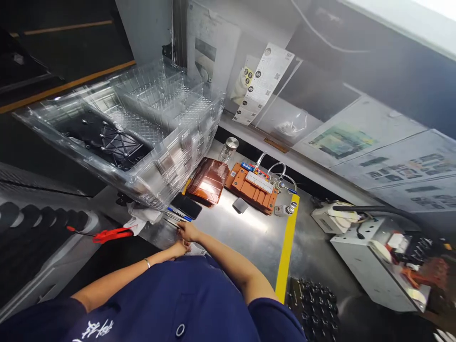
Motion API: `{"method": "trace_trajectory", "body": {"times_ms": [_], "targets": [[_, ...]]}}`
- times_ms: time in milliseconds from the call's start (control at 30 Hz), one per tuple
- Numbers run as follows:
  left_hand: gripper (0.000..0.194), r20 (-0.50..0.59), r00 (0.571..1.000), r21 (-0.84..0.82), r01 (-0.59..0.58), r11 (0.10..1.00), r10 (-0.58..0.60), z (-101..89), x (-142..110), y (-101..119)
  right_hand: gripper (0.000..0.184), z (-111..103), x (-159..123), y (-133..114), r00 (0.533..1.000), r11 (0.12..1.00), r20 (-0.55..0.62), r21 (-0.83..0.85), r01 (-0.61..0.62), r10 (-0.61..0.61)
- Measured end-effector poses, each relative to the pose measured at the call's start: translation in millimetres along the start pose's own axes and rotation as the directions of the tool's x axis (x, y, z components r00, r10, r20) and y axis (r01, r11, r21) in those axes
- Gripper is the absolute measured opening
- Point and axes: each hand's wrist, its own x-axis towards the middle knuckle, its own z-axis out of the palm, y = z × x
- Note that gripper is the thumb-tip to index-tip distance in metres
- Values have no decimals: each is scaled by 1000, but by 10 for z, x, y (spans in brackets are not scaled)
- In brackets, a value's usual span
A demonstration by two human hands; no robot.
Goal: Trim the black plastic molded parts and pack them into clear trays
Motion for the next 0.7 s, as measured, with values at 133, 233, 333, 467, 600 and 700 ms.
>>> {"method": "trace_trajectory", "body": {"times_ms": [133, 233, 333, 467, 600, 700], "targets": [[19, -2, 996, 76, -89, 993, 89, -58, 117, 62, 15, -441, 106, -284, 978, 985, -209, -166, -53, 17], [33, -3, 983, 87, -185, 979, 186, -92, 162, 131, 9, -1446, -34, -537, 902, 955, -432, -265, -135, 8], [21, 44, 968, 66, -249, 966, 246, -104, 165, 235, 18, -2742, -402, -835, 693, 901, -721, -310, -305, -13], [11, 104, 940, -36, -323, 946, 325, -112, 167, 469, 30, -4116, -941, -1162, 264, 799, -962, -212, -563, -69], [23, 119, 905, -118, -396, 911, 409, -126, 205, 686, 30, -4672, -1097, -1184, 139, 647, -990, -90, -757, 24], [23, 120, 889, -116, -429, 896, 441, -134, 210, 764, 26, -4749, -1009, -1093, 142, 620, -987, -67, -782, 72]]}}
